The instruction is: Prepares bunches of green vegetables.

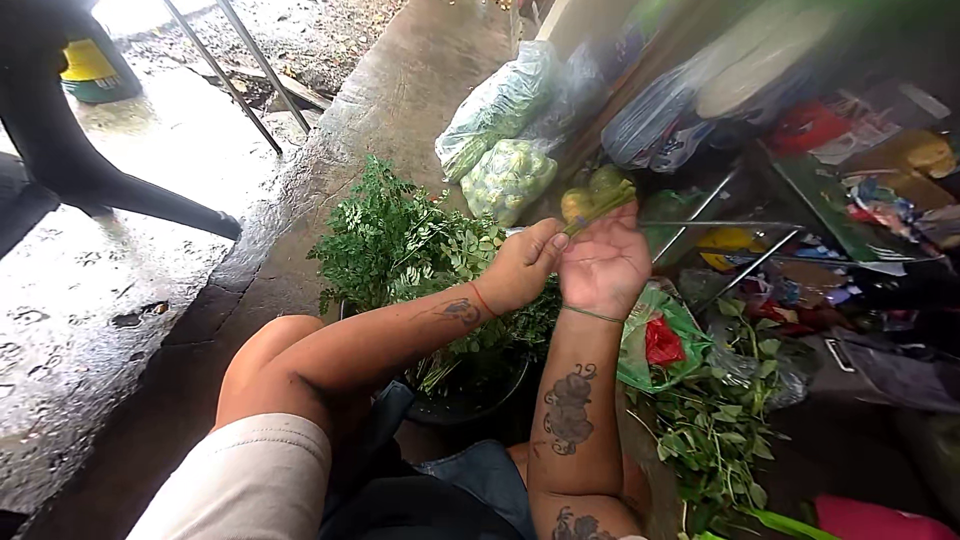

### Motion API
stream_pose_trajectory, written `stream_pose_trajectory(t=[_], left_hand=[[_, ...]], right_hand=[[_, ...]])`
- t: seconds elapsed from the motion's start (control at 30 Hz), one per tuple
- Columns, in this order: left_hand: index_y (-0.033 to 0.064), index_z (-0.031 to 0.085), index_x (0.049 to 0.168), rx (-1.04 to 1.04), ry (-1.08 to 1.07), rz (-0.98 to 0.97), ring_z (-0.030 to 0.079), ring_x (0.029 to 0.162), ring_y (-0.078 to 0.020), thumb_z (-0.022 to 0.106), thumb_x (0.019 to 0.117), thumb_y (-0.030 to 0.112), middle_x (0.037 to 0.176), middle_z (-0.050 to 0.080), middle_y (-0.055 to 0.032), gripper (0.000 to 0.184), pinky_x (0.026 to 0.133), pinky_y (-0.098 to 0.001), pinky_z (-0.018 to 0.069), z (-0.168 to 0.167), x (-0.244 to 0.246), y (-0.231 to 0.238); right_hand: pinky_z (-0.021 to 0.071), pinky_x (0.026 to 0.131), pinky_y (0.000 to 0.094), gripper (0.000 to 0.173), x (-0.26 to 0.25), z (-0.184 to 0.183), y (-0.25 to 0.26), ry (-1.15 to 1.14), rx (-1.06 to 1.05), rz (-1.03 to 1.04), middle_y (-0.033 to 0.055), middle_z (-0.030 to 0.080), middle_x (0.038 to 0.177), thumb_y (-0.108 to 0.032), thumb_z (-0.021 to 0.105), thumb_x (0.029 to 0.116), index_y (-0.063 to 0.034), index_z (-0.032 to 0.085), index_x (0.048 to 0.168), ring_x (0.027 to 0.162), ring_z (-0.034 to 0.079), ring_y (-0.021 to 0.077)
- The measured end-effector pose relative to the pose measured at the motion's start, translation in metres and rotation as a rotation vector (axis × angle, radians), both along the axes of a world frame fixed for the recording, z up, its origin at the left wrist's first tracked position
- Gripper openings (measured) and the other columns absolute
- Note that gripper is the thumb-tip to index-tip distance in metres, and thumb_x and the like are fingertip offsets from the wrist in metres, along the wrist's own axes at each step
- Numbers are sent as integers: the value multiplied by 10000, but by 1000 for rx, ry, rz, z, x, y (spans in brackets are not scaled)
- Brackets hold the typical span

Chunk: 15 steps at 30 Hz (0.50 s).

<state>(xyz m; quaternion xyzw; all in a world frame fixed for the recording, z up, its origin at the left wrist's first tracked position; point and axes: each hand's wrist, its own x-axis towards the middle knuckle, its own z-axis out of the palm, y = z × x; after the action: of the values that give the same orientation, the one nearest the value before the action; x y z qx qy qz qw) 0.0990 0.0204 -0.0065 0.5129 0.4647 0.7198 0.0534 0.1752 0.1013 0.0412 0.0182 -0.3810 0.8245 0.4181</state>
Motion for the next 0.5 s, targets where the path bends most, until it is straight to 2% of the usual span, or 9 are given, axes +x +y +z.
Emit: stream_pose_trajectory(t=[0.1,0.17,0.2,0.23,0.37,0.43,0.5], left_hand=[[-35,615,989,18,117,71,513,594,-104,430,1075,101,688,532,-43,245,571,-273,459,2,-2,0],[-31,615,981,0,152,81,526,605,-117,440,1075,102,689,535,-47,239,583,-290,469,5,-1,-2],[-31,617,986,-15,147,82,528,605,-120,440,1077,105,692,537,-49,241,584,-293,471,6,1,-3],[-30,619,994,-33,125,82,523,598,-120,435,1079,110,689,534,-47,246,577,-291,467,7,2,-3],[-15,615,1006,-181,61,67,530,600,-136,424,1097,148,698,539,-51,267,582,-314,472,12,-3,-6],[-13,617,1021,-282,143,66,546,624,-173,423,1103,157,715,549,-70,270,610,-362,486,16,-8,-11],[-10,617,1026,-357,254,86,573,650,-219,437,1099,154,731,570,-94,254,632,-412,499,20,-11,-16]], right_hand=[[586,842,308,310,-2,5,-9,-101,135,-171,-1,660,1103,-120,315,1107,-149,522,1336,957,674,117],[609,786,290,264,-3,7,-12,-145,184,-310,2,706,1060,-139,414,1109,-113,568,1321,897,704,114],[609,769,281,266,-3,6,-11,-146,217,-348,3,716,1048,-149,418,1110,-100,580,1315,871,706,110],[606,787,287,282,-2,5,-9,-139,254,-355,6,711,1064,-167,409,1113,-94,579,1327,882,703,114],[587,895,331,374,3,-2,-2,-171,333,-305,32,646,1275,-247,401,1116,-77,500,1433,1022,683,147],[601,897,361,343,7,-1,4,-212,358,-311,55,675,1262,-200,431,1105,-54,517,1402,1023,708,178],[619,826,347,292,11,2,9,-272,369,-328,59,712,1193,-175,437,1103,-55,572,1333,946,728,180]])
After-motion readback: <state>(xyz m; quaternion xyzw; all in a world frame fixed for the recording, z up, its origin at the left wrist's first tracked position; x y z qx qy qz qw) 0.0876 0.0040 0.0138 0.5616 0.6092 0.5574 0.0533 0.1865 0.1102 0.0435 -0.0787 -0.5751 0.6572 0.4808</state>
